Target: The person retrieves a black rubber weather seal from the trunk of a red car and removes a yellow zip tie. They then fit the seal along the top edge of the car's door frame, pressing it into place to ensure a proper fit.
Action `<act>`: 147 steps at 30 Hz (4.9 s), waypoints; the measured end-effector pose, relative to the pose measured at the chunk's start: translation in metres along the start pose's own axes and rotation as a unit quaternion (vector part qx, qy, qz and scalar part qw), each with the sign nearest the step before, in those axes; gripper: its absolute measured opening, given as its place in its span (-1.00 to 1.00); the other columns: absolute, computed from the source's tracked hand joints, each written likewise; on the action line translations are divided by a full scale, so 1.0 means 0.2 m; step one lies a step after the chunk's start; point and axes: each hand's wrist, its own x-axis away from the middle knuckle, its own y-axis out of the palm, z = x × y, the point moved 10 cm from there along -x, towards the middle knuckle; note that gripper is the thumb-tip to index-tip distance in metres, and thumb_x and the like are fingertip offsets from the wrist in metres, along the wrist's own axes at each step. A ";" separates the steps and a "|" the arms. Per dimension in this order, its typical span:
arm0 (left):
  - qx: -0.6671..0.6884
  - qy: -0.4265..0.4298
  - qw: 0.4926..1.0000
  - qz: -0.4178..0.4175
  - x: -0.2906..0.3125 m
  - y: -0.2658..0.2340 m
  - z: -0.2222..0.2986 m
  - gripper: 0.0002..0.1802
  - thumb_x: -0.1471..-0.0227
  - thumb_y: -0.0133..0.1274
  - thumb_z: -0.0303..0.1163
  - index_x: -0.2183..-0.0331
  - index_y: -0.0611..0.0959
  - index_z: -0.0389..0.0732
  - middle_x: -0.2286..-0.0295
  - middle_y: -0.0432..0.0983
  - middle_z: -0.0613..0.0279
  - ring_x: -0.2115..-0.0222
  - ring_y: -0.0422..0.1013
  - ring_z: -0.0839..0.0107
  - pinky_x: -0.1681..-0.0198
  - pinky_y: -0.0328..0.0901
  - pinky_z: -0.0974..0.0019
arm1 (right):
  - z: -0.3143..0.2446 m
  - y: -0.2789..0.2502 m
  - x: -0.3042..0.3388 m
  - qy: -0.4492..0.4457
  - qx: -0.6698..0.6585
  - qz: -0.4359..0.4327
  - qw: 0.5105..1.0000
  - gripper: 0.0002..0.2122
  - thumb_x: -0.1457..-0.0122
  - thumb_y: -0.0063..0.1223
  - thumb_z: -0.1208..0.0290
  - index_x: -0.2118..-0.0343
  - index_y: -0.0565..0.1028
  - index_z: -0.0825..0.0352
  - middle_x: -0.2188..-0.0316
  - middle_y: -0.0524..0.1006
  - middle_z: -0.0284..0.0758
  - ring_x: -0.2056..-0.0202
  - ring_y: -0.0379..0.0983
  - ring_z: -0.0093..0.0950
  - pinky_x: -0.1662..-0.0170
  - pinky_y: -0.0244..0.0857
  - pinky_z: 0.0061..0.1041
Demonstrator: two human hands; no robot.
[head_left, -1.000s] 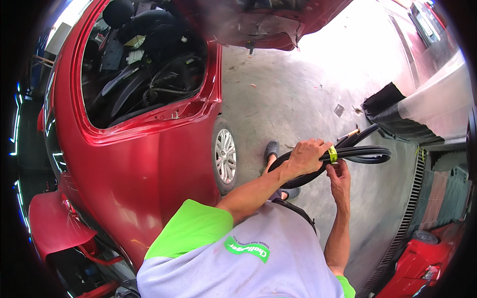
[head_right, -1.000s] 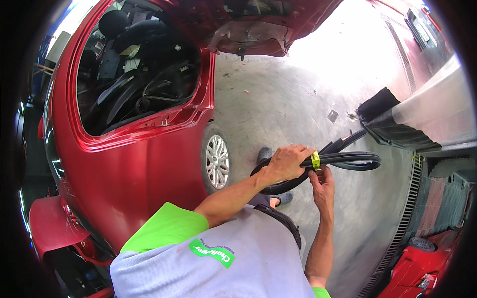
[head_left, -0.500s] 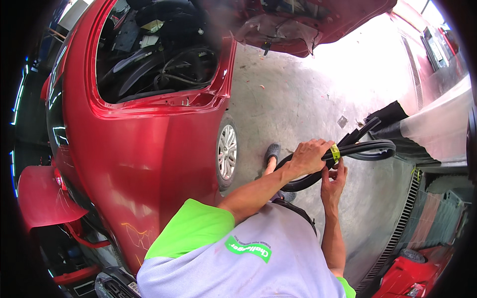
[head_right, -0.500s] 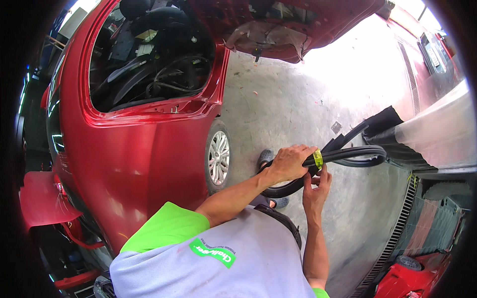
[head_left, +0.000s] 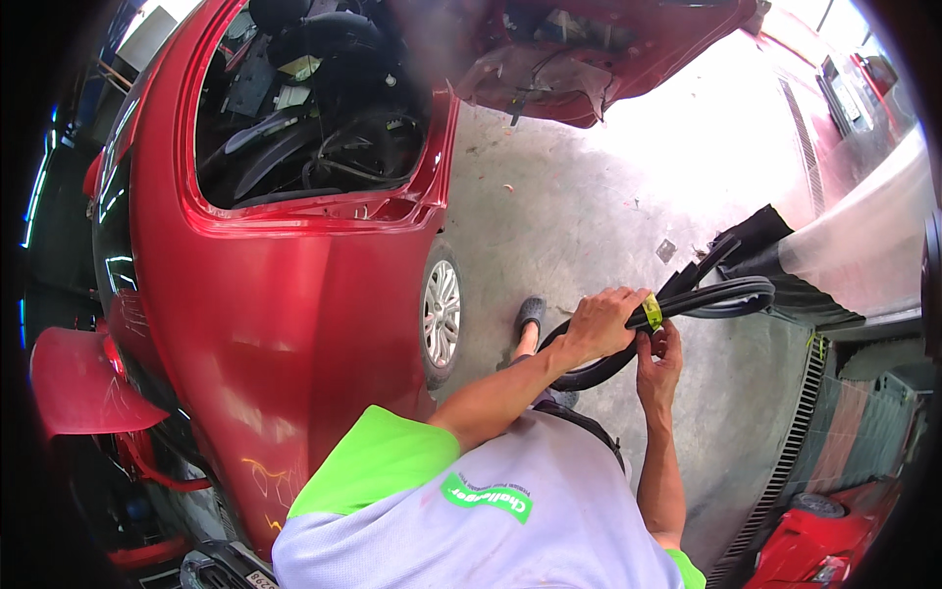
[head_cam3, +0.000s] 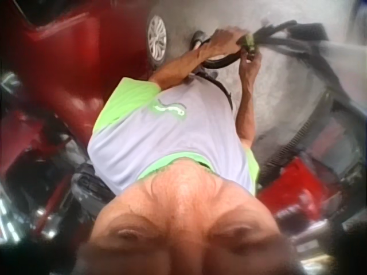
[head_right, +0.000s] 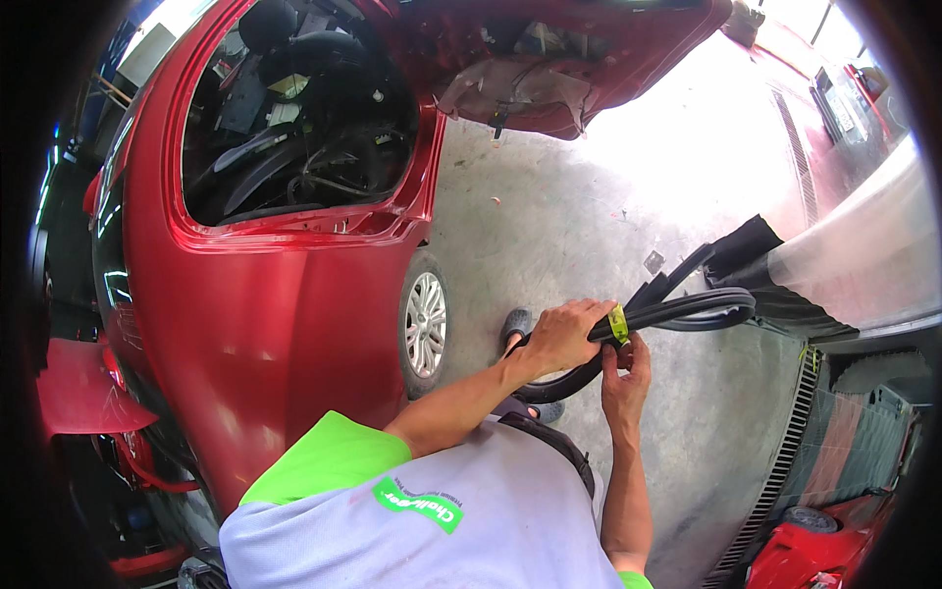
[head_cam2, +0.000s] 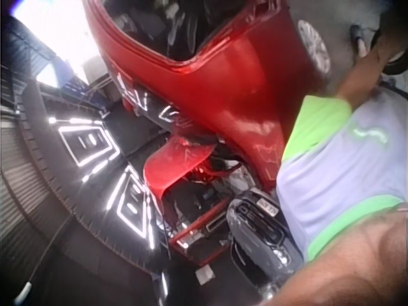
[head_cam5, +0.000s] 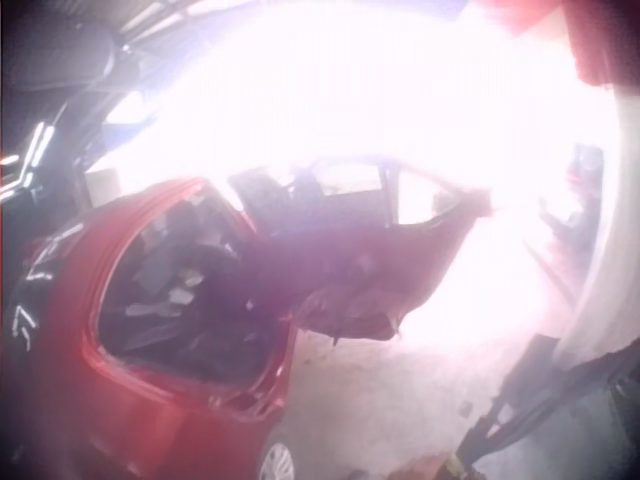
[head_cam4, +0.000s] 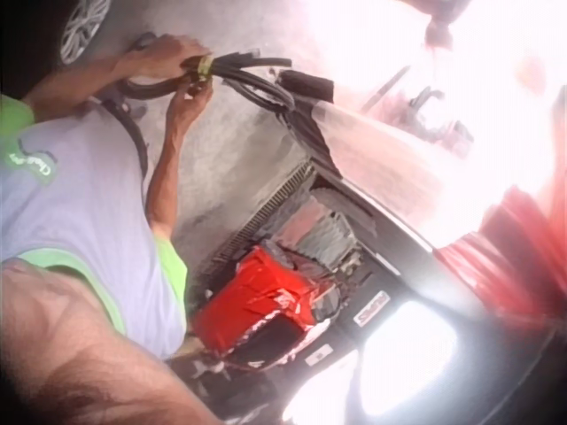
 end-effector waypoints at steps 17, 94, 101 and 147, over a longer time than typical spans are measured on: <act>0.003 0.051 0.997 -0.049 0.01 0.13 0.09 -0.40 0.07 0.16 -0.48 -0.09 0.58 -0.12 0.13 0.61 0.02 0.12 0.54 0.00 0.09 0.45 0.01 | 0.10 -0.11 0.09 0.051 -0.032 0.013 0.998 -0.86 -0.26 0.20 0.48 0.21 0.47 0.38 0.52 0.50 -0.43 0.47 0.41 -0.62 0.32 0.29 -0.56; -0.163 0.174 0.865 -0.441 -0.05 1.44 0.56 -0.63 -0.04 0.14 -0.24 0.12 0.65 -0.21 0.34 0.65 -0.14 0.21 0.58 -0.15 0.13 0.41 -0.06 | 0.81 -0.65 0.59 0.300 -0.150 0.430 0.838 -0.60 -0.21 0.22 0.10 0.50 0.55 0.42 0.66 0.49 -0.15 0.60 0.34 -0.54 0.48 0.25 -0.32; -0.167 0.278 0.776 -0.541 0.01 1.35 0.71 0.01 0.26 0.36 -0.22 -0.25 0.34 -0.17 -0.05 0.47 -0.02 -0.07 0.37 -0.04 -0.10 0.24 -0.04 | 0.76 -0.61 0.60 0.278 -0.223 0.400 0.845 -0.60 -0.25 0.20 0.12 0.49 0.56 0.44 0.67 0.47 -0.37 0.55 0.30 -0.66 0.47 0.24 -0.42; -0.214 0.080 0.824 -0.519 0.11 1.27 0.18 -0.55 0.29 0.26 -0.29 0.28 0.65 -0.33 0.45 0.63 0.06 0.40 0.58 0.19 0.28 0.42 0.18 | 0.56 -1.57 0.82 0.383 0.027 0.160 0.909 -0.58 -0.26 0.13 0.00 0.15 0.66 0.34 0.28 0.67 -0.25 0.34 0.60 -0.42 0.20 0.46 -0.36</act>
